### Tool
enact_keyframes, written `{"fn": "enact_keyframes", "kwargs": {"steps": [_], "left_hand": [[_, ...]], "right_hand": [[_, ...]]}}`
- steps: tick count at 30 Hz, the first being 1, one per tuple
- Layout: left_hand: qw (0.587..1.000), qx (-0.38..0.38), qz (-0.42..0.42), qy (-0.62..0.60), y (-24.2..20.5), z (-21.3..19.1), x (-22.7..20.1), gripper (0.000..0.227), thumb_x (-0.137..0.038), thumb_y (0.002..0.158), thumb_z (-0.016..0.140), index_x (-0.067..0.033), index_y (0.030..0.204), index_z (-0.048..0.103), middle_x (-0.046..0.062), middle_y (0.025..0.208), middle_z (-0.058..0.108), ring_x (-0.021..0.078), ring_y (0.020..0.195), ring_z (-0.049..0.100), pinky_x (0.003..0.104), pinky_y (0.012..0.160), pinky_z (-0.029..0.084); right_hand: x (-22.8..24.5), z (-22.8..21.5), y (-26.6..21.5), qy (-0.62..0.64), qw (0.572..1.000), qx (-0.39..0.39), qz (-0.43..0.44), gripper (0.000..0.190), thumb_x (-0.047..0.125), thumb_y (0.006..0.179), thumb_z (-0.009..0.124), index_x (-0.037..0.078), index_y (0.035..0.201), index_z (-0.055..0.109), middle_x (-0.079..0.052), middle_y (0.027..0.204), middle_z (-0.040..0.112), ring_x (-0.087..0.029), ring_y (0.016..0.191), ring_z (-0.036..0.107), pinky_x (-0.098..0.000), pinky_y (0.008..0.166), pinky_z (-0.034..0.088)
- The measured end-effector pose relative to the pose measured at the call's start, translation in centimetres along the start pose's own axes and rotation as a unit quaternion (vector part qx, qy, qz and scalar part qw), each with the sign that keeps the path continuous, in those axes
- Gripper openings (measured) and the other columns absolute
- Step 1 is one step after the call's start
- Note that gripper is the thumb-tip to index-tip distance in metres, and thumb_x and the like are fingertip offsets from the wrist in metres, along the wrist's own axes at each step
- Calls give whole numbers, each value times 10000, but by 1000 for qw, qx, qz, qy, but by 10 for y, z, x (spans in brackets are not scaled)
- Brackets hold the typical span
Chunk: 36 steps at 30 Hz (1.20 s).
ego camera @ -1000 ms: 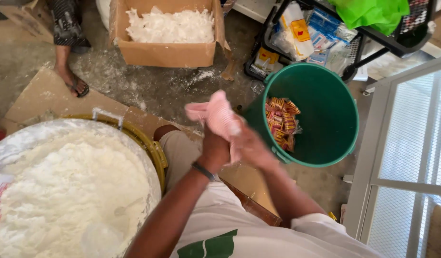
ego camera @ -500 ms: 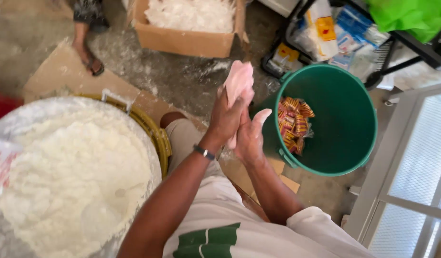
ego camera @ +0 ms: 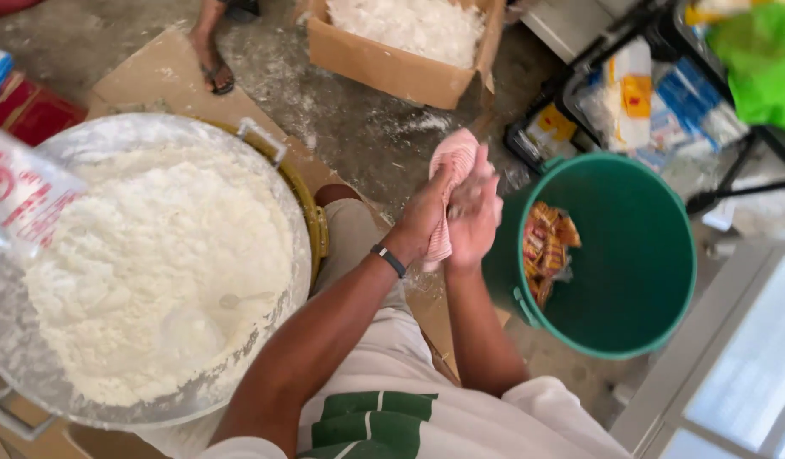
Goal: The person scoops white powder from a large metal bowl into small plastic pouches using a small scoop. They hold the pouch open with one hand while filling it with the other, then place the filled pouch into a cardboard box.
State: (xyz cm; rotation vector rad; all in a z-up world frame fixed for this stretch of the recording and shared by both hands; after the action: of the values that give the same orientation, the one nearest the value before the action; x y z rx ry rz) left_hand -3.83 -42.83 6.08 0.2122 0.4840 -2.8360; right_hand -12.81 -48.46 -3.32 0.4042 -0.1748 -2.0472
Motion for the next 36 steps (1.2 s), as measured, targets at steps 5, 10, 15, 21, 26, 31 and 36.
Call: {"fn": "enact_keyframes", "kwargs": {"steps": [5, 10, 15, 21, 26, 31, 36], "left_hand": [[894, -187, 41, 405, -23, 6, -48, 857, -723, 926, 468, 46, 1229, 694, 281, 1216, 705, 376, 1226, 653, 450, 1079, 473], [737, -73, 91, 666, -40, 10, -9, 772, -378, 702, 767, -14, 1327, 497, 301, 1063, 697, 439, 1053, 704, 530, 963, 553], [783, -121, 58, 608, -42, 16, -15, 549, -441, 1020, 316, 18, 1080, 611, 352, 1038, 695, 481, 1064, 682, 621, 895, 540], [575, -56, 361, 733, -47, 19, -30, 823, -590, 907, 446, 40, 1436, 401, 252, 1360, 533, 431, 1261, 545, 617, 1000, 409], [448, 228, 366, 783, -42, 0, -12, 451, -111, 1062, 342, 61, 1448, 499, 322, 1578, 434, 458, 1472, 465, 555, 1243, 404], [387, -71, 287, 874, 10, -23, -20, 922, -417, 931, 444, 55, 1597, 17, 335, 1655, 145, 526, 1491, 231, 607, 1155, 287], [526, 63, 320, 786, -53, 0, -4, 540, -48, 998, 504, 119, 1489, 353, 360, 1454, 409, 454, 1324, 430, 467, 964, 509]], "right_hand": [[-33, 4, -23, -355, 841, -406, -41, 522, 564, 973, 592, 146, 1285, 611, -83, 1173, 749, -221, 910, 738, -297, 573, 594], [43, -19, -45, -823, 459, -306, -136, 485, 278, 1097, 422, 201, 1562, 309, -210, 1514, 470, -314, 1322, 515, -372, 1069, 454], [-1, 17, -35, -903, 345, -239, -91, 553, 190, 1110, 299, 84, 1646, 208, -239, 1666, 284, -329, 1516, 334, -367, 1269, 282], [-31, 59, 5, -559, 768, -281, -137, 638, 507, 1025, 392, 205, 1587, 374, -81, 1660, 389, -233, 1505, 410, -372, 1246, 332], [-30, 128, 25, -924, 304, -186, -137, 327, 357, 1025, 497, 171, 776, 599, 16, 715, 560, -162, 710, 528, -313, 608, 399], [-99, 116, 30, -800, 569, -70, -176, 177, 312, 1065, 388, 137, 1075, 361, -70, 1107, 335, -216, 1065, 409, -346, 925, 373], [54, 7, -47, -986, -127, -25, -108, 312, 296, 720, 813, 70, 727, 598, -244, 1145, 749, -416, 650, 670, -509, 485, 510]]}}
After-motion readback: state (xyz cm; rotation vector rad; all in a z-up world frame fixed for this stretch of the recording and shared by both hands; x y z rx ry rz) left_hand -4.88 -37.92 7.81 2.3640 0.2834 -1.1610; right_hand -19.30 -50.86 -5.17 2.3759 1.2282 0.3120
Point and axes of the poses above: each hand's wrist, its own y-axis towards the middle knuckle, its own z-axis out of the palm, x = y × z, the point moved 2 cm from there along y, towards the middle knuckle
